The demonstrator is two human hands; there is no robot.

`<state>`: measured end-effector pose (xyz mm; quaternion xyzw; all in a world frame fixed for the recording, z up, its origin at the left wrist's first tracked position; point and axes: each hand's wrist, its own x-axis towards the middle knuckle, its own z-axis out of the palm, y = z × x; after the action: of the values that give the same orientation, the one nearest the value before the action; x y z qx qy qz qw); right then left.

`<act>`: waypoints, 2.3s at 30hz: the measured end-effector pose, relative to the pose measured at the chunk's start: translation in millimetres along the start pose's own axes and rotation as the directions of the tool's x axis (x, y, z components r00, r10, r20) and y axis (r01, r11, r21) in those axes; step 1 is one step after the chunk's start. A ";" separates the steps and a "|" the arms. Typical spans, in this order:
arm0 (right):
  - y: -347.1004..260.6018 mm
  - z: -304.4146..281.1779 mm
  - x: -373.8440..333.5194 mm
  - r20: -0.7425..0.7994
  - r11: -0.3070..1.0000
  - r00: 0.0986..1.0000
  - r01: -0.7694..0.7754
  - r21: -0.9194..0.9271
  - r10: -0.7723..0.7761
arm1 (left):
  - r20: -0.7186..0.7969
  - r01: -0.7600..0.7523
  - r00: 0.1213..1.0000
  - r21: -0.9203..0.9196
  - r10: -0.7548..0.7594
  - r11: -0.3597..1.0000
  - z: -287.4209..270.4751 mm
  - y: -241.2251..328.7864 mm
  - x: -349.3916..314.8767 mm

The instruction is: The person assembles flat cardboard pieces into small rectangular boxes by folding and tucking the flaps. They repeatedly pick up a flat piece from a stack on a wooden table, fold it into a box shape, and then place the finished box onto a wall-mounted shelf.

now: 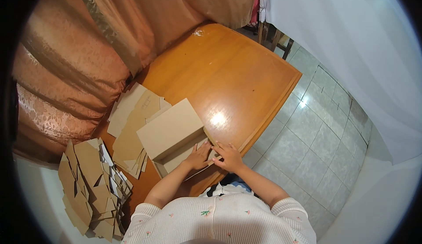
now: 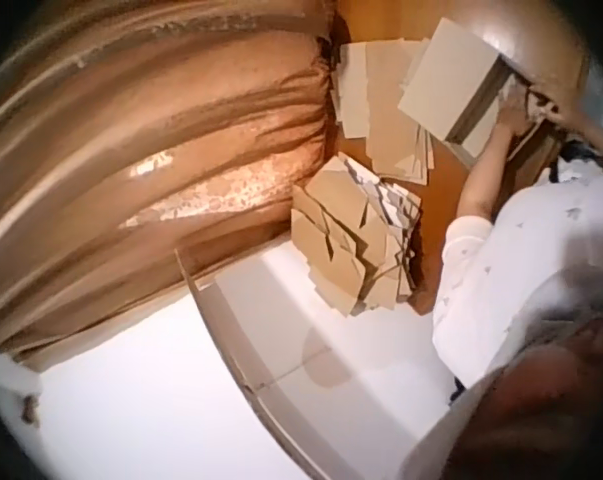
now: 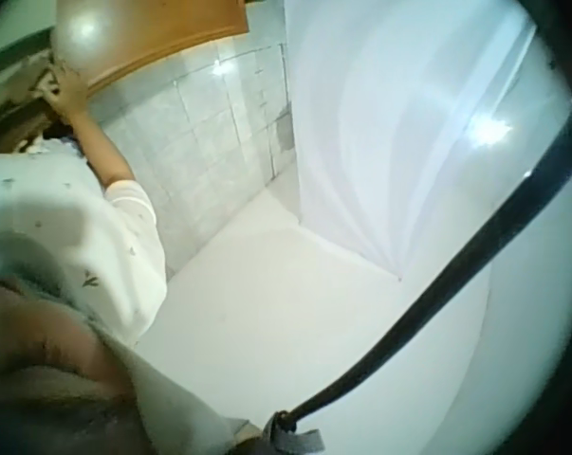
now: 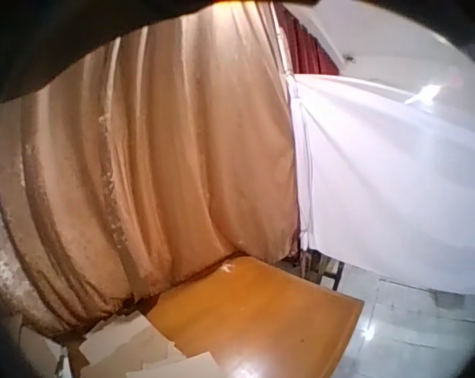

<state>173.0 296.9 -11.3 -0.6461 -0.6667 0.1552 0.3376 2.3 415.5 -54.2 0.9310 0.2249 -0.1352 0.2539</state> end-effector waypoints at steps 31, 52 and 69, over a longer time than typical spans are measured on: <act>63.5 -46.3 11.4 -0.206 0.998 0.977 -0.058 -0.007 0.055 | -0.407 -0.380 0.278 -0.879 -0.870 0.289 -116.3 -11.6 -21.0; 48.4 -66.7 57.4 -0.232 0.972 0.971 -0.006 0.233 0.062 | -0.980 0.241 0.063 -0.168 -0.189 0.956 -36.6 53.7 -46.9; 71.9 -46.6 28.1 -0.204 0.995 0.979 0.002 0.103 0.020 | -0.942 0.256 0.297 -0.076 -0.153 0.964 4.8 51.9 -50.0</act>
<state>259.5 321.7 -16.8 -0.6433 -0.6167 0.1237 0.4364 -16.1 355.5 -18.5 0.8095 0.4403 0.3881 0.0156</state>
